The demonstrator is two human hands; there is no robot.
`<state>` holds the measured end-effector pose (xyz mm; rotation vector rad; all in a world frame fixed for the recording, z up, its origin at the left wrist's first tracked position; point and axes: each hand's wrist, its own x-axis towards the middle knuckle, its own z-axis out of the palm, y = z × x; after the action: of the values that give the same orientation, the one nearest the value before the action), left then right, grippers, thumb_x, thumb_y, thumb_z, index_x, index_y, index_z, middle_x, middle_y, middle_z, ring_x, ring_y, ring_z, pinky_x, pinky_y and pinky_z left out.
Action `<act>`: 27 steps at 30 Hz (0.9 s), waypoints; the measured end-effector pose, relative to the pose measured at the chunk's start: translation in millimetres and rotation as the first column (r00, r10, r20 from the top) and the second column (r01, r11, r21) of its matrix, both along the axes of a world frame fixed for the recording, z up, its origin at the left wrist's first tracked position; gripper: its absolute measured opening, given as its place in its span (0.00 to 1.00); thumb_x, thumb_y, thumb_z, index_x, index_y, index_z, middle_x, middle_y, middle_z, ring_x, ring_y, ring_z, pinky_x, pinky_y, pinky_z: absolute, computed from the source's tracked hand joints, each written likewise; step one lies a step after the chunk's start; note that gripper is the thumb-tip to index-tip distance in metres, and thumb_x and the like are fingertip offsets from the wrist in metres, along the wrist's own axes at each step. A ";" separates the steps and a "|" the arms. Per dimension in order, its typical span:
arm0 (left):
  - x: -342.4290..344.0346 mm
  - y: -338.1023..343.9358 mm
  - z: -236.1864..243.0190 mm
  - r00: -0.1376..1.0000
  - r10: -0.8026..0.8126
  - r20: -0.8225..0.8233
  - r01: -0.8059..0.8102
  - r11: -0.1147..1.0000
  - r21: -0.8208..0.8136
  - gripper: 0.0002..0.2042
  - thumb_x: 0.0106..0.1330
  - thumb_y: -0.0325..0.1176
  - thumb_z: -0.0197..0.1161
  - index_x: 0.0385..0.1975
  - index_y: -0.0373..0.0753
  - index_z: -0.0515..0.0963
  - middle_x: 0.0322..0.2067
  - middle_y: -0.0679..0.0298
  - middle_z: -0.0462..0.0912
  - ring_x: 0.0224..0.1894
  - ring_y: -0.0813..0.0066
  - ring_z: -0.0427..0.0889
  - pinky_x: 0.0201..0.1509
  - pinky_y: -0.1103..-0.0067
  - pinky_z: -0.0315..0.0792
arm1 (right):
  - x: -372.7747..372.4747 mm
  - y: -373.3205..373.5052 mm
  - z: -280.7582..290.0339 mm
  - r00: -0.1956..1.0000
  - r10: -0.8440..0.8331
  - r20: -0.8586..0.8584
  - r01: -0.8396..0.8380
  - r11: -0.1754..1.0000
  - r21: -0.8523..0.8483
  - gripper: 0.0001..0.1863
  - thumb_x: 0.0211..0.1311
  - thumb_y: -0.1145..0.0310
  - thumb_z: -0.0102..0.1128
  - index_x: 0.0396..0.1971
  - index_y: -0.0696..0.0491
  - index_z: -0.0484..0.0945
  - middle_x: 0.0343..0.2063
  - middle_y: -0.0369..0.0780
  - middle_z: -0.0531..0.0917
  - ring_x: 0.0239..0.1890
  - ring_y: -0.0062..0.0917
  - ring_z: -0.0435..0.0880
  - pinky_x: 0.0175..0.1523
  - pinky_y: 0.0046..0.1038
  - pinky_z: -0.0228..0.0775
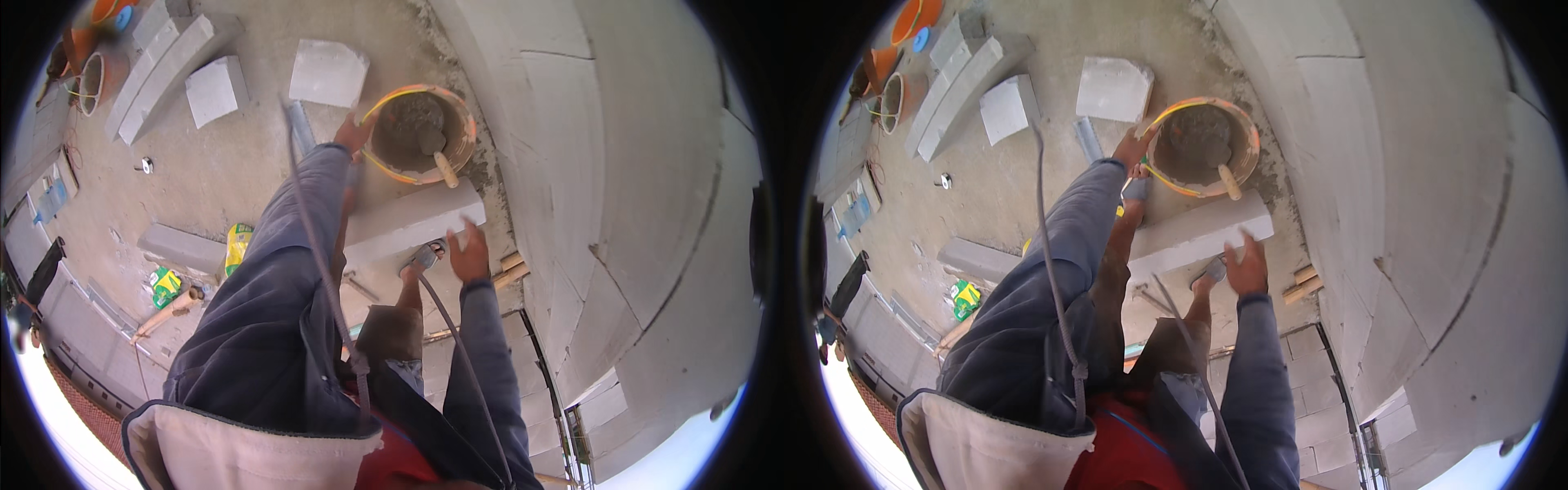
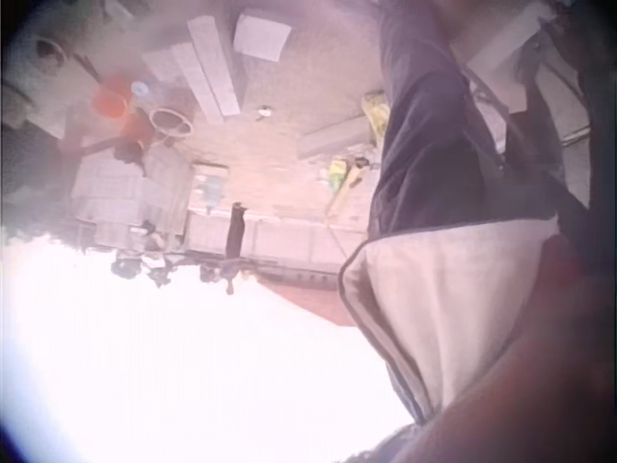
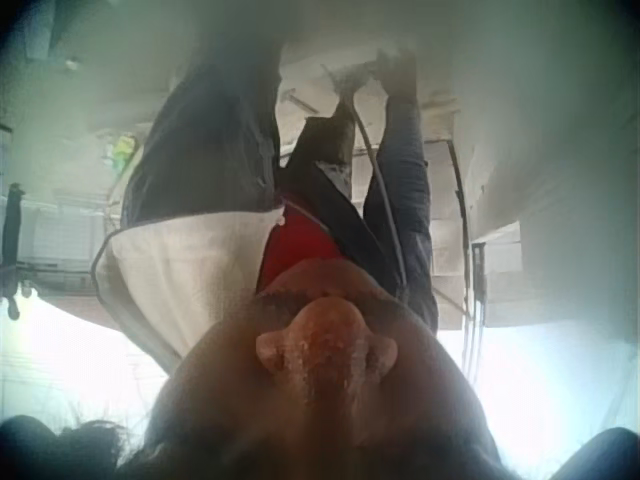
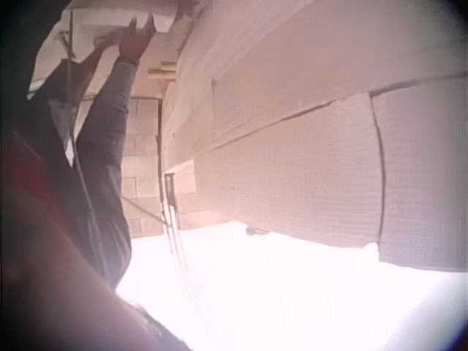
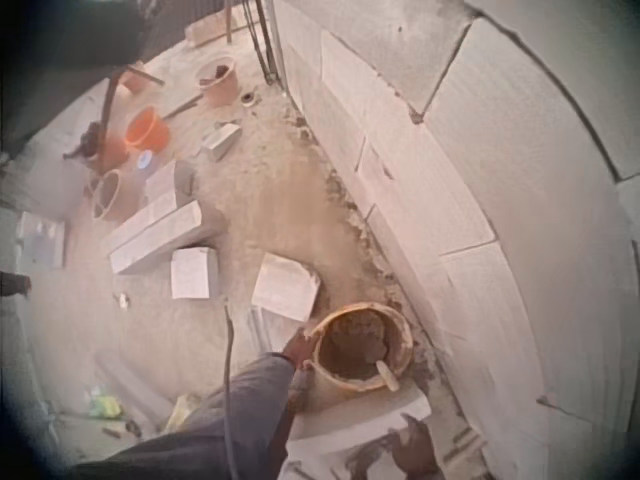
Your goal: The person places white rectangular tiles onto a wall, applies mortar from a bucket using a trowel, and taps tiles with a hammer to set them. The person measures tiles with a tape measure and cuts them with a hand saw before installation.
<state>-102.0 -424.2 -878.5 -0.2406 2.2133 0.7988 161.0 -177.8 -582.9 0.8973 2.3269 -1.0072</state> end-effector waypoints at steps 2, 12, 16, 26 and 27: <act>-9.8 53.5 52.8 0.986 -0.014 0.168 -0.014 0.986 0.164 0.46 0.71 0.74 0.55 0.72 0.35 0.72 0.54 0.38 0.87 0.59 0.41 0.85 0.65 0.55 0.73 | -3.0 3.2 -96.7 0.994 -0.098 -0.057 0.103 0.990 0.101 0.38 0.73 0.53 0.66 0.77 0.52 0.66 0.68 0.55 0.76 0.72 0.54 0.71 0.75 0.47 0.65; 45.8 78.1 226.1 0.987 -0.079 -0.137 0.105 0.975 0.195 0.32 0.80 0.60 0.55 0.47 0.29 0.82 0.43 0.35 0.87 0.51 0.38 0.87 0.55 0.58 0.77 | -25.3 -11.9 -83.5 0.979 -0.057 0.197 0.052 0.998 0.031 0.24 0.66 0.52 0.68 0.53 0.53 0.74 0.46 0.52 0.90 0.53 0.51 0.88 0.56 0.50 0.78; 78.5 27.5 354.7 0.986 -0.108 -0.125 0.129 0.977 0.170 0.30 0.80 0.58 0.57 0.44 0.27 0.82 0.34 0.40 0.85 0.41 0.45 0.87 0.49 0.61 0.77 | -5.3 -21.5 54.5 0.915 0.234 0.328 -0.218 0.972 -0.086 0.24 0.67 0.53 0.66 0.55 0.53 0.78 0.50 0.51 0.89 0.55 0.50 0.87 0.58 0.48 0.79; 266.4 19.9 671.6 0.832 -0.095 -0.547 0.261 0.937 0.234 0.29 0.76 0.59 0.63 0.44 0.31 0.83 0.32 0.46 0.86 0.36 0.57 0.84 0.44 0.65 0.76 | 169.6 -13.4 315.2 0.921 0.380 -0.087 -0.340 0.893 0.295 0.25 0.64 0.54 0.67 0.59 0.45 0.82 0.48 0.50 0.90 0.47 0.45 0.91 0.50 0.49 0.83; 281.3 21.1 699.6 0.859 -0.060 -0.508 0.235 0.929 0.287 0.28 0.75 0.58 0.65 0.40 0.31 0.83 0.29 0.53 0.84 0.33 0.65 0.81 0.41 0.67 0.75 | 189.9 -9.2 350.5 0.907 0.398 -0.138 -0.323 0.868 0.376 0.23 0.64 0.58 0.66 0.59 0.44 0.82 0.44 0.49 0.90 0.42 0.45 0.92 0.45 0.48 0.83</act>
<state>179.2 -403.2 -178.8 0.3461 2.4619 1.2441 350.9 -187.0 -232.3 0.4473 2.7737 -0.5662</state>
